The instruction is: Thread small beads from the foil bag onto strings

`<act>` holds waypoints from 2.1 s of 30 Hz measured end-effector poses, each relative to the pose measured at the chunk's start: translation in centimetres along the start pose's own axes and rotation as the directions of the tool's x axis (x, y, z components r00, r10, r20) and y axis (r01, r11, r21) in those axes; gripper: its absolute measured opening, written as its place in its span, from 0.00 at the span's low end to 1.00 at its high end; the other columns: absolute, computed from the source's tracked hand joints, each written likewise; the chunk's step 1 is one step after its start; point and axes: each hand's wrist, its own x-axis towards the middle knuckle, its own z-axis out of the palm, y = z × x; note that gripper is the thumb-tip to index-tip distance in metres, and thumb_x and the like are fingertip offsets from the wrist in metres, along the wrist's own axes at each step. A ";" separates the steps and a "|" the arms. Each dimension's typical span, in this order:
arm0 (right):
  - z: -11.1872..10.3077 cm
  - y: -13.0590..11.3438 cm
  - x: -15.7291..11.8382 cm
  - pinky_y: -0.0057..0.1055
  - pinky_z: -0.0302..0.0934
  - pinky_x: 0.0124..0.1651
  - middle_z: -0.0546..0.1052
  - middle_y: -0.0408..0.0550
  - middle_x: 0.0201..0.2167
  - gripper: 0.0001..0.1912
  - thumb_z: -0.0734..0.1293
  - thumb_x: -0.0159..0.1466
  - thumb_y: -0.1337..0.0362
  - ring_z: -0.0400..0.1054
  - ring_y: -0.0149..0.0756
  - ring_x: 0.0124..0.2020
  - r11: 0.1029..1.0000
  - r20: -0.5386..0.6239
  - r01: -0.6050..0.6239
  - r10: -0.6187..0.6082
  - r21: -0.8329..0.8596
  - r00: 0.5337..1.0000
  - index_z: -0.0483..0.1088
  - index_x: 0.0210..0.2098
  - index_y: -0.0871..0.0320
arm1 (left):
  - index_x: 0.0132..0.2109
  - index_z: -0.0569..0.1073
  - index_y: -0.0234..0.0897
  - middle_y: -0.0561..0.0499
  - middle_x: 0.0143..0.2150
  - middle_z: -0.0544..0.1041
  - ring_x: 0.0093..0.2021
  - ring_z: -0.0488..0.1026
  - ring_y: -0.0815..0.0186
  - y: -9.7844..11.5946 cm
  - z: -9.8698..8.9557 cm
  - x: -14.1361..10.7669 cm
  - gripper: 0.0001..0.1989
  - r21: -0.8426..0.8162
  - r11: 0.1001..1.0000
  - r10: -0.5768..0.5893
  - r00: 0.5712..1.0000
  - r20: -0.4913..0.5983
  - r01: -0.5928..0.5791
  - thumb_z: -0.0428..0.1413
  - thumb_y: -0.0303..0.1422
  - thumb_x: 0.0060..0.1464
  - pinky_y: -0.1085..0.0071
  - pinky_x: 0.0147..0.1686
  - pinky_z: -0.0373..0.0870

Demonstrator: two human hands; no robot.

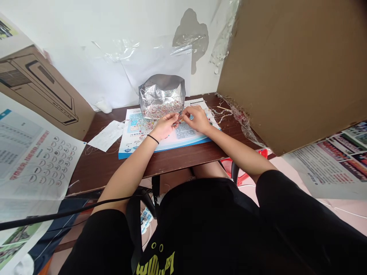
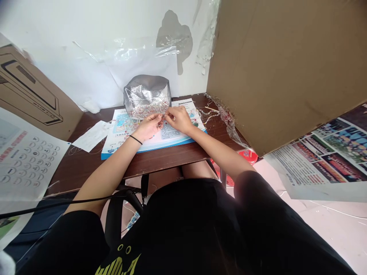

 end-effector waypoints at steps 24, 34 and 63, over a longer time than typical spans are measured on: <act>0.3 0.2 -0.1 0.39 0.57 0.51 0.75 0.45 0.28 0.09 0.61 0.67 0.63 0.67 0.38 0.34 1.000 -0.005 0.011 -0.011 0.002 1.000 0.69 0.31 0.55 | 0.36 0.78 0.36 0.52 0.32 0.77 0.34 0.71 0.71 0.0 0.2 -0.1 0.07 -0.066 0.998 -0.022 1.000 0.008 0.022 0.69 0.31 0.51 0.69 0.42 0.69; 0.5 0.8 -0.1 0.39 0.59 0.51 0.78 0.47 0.33 0.11 0.62 0.70 0.59 0.70 0.40 0.37 1.000 0.025 0.027 -0.027 0.013 0.999 0.74 0.37 0.56 | 0.33 0.78 0.34 0.52 0.30 0.75 0.33 0.71 0.72 0.3 0.6 -0.4 0.08 -0.065 0.998 -0.024 0.999 0.024 0.025 0.69 0.32 0.53 0.70 0.41 0.67; -1.0 4.6 0.7 0.38 0.62 0.46 0.80 0.49 0.32 0.09 0.63 0.64 0.69 0.72 0.42 0.37 0.927 0.057 -0.287 0.309 -0.240 0.949 0.77 0.39 0.58 | 0.39 0.65 0.41 0.55 0.27 0.71 0.27 0.71 0.71 3.7 -0.9 -0.2 0.06 -0.165 0.938 0.152 0.789 -0.596 -0.305 0.50 0.33 0.68 0.74 0.32 0.68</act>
